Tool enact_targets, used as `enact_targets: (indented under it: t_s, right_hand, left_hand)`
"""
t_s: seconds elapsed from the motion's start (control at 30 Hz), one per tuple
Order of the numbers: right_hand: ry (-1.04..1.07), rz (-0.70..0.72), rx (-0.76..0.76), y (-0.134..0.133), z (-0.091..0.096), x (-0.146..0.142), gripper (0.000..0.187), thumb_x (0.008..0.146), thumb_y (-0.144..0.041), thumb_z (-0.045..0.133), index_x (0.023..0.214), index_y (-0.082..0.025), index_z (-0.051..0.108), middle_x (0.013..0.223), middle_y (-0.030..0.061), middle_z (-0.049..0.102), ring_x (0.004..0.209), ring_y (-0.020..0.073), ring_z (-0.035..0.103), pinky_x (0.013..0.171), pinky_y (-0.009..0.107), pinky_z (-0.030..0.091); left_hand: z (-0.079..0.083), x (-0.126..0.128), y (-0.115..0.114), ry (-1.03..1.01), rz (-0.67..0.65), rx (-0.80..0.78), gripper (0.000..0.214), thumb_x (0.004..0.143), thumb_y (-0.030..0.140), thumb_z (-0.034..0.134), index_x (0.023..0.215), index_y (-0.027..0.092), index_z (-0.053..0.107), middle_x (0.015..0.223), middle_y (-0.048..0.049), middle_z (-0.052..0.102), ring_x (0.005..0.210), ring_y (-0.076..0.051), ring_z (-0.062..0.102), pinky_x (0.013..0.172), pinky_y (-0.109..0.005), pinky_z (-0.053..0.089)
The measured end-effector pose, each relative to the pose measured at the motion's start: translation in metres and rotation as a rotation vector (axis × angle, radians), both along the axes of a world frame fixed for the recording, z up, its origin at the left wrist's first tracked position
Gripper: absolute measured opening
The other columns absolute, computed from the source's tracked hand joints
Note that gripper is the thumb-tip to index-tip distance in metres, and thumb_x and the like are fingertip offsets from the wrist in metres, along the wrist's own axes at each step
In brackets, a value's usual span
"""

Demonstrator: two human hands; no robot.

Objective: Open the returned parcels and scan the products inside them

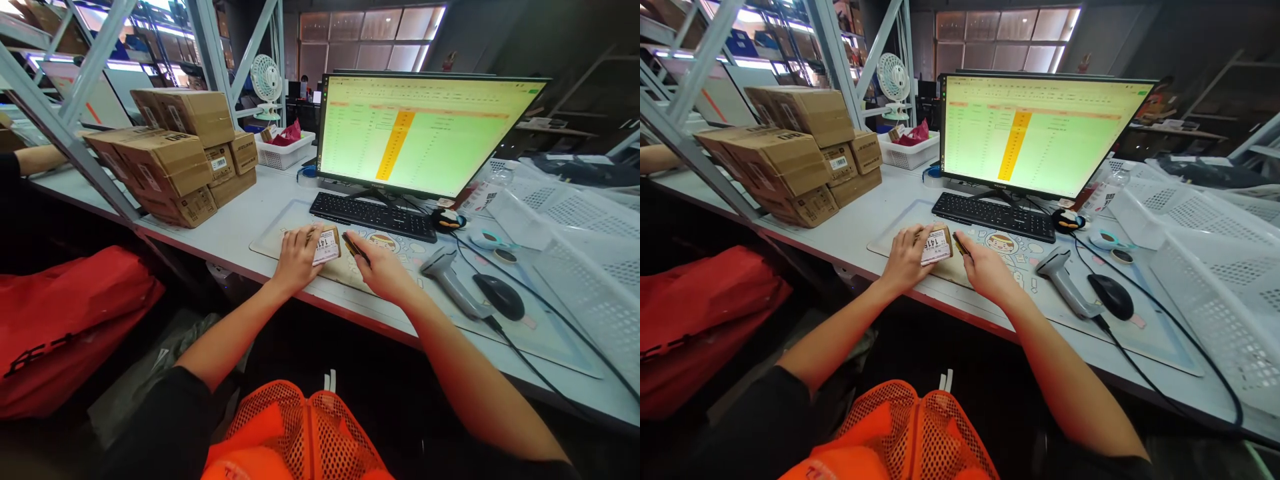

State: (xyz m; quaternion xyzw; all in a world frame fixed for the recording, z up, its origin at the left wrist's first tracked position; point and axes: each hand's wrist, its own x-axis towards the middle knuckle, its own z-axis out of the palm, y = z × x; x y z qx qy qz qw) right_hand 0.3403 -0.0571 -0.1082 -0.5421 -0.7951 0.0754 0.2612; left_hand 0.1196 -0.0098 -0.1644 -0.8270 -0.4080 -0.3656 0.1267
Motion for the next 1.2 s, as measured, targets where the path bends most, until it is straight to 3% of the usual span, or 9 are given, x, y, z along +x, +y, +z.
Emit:
enact_targets:
  t_s: [0.17,0.37,0.5,0.63,0.77,0.9,1.03,1.2]
  right_hand:
    - [-0.125,-0.057,-0.062,0.004,0.003,-0.013,0.061,0.099,-0.017,0.04,0.16,-0.018,0.043,0.133,0.0145,0.07,0.11,0.031,0.069,0.093,0.043,0.054]
    - [-0.337,-0.166,-0.207,-0.015,-0.001,-0.029,0.063,0.101,-0.014,0.037,0.163,-0.019,0.035,0.119,0.016,0.074,0.101,0.0318,0.072,0.084,0.04,0.053]
    - [-0.347,-0.148,-0.267,-0.028,0.0,-0.028,0.061,0.102,-0.014,0.035,0.163,-0.018,0.035,0.12,0.0153,0.074,0.103,0.0314,0.072,0.084,0.039,0.054]
    - [-0.274,-0.026,-0.184,-0.037,0.019,-0.009,0.056,0.105,-0.023,0.039,0.16,-0.024,0.042,0.137,0.0111,0.068,0.118,0.0295,0.069,0.096,0.041,0.055]
    - [-0.285,0.034,-0.002,-0.035,0.043,0.018,0.052,0.106,-0.033,0.04,0.158,-0.03,0.045,0.145,0.0073,0.064,0.12,0.0287,0.068,0.096,0.041,0.056]
    - [-0.411,0.078,0.077,-0.025,0.056,0.026,0.051,0.105,-0.026,0.043,0.155,-0.035,0.05,0.139,0.005,0.068,0.11,0.0249,0.07,0.082,0.032,0.055]
    - [-0.518,0.099,0.068,-0.015,0.059,0.015,0.061,0.098,-0.016,0.049,0.155,-0.037,0.05,0.128,0.0054,0.072,0.094,0.0206,0.07,0.07,0.026,0.046]
    - [-0.553,0.131,0.033,-0.008,0.057,0.007,0.062,0.098,-0.015,0.05,0.155,-0.038,0.05,0.104,0.0044,0.074,0.077,0.018,0.065,0.063,0.026,0.038]
  left_hand:
    - [-0.005,-0.002,0.001,-0.006,-0.023,0.03,0.074,0.089,0.028,0.069,0.156,0.01,0.042,0.141,-0.0225,0.052,0.129,-0.037,0.047,0.113,-0.051,0.037]
    - [-0.01,-0.001,0.0,-0.081,-0.008,0.003,0.077,0.088,0.031,0.072,0.157,0.011,0.043,0.14,-0.0225,0.052,0.127,-0.039,0.048,0.111,-0.054,0.039]
    - [-0.014,0.0,-0.002,-0.131,-0.064,0.008,0.074,0.088,0.026,0.071,0.156,0.015,0.044,0.141,-0.0208,0.051,0.13,-0.038,0.047,0.114,-0.054,0.038]
    - [-0.019,-0.012,0.002,-0.381,-0.109,-0.032,0.081,0.086,0.035,0.079,0.156,0.018,0.043,0.141,-0.0183,0.047,0.132,-0.034,0.048,0.116,-0.05,0.041]
    - [-0.027,-0.025,0.012,-0.636,-0.319,-0.265,0.093,0.08,0.062,0.081,0.155,0.024,0.043,0.14,-0.014,0.046,0.134,-0.031,0.05,0.115,-0.046,0.044]
    - [-0.034,-0.022,0.017,-0.672,-0.486,-0.39,0.096,0.077,0.07,0.079,0.154,0.023,0.045,0.14,-0.0146,0.049,0.135,-0.032,0.05,0.117,-0.047,0.041]
    - [-0.033,-0.015,0.016,-0.667,-0.535,-0.47,0.096,0.078,0.07,0.078,0.154,0.021,0.045,0.143,-0.0157,0.049,0.137,-0.032,0.049,0.118,-0.047,0.041]
    - [-0.034,-0.022,0.018,-0.651,-0.564,-0.566,0.099,0.076,0.072,0.079,0.154,0.02,0.046,0.146,-0.0166,0.049,0.139,-0.033,0.049,0.117,-0.046,0.042]
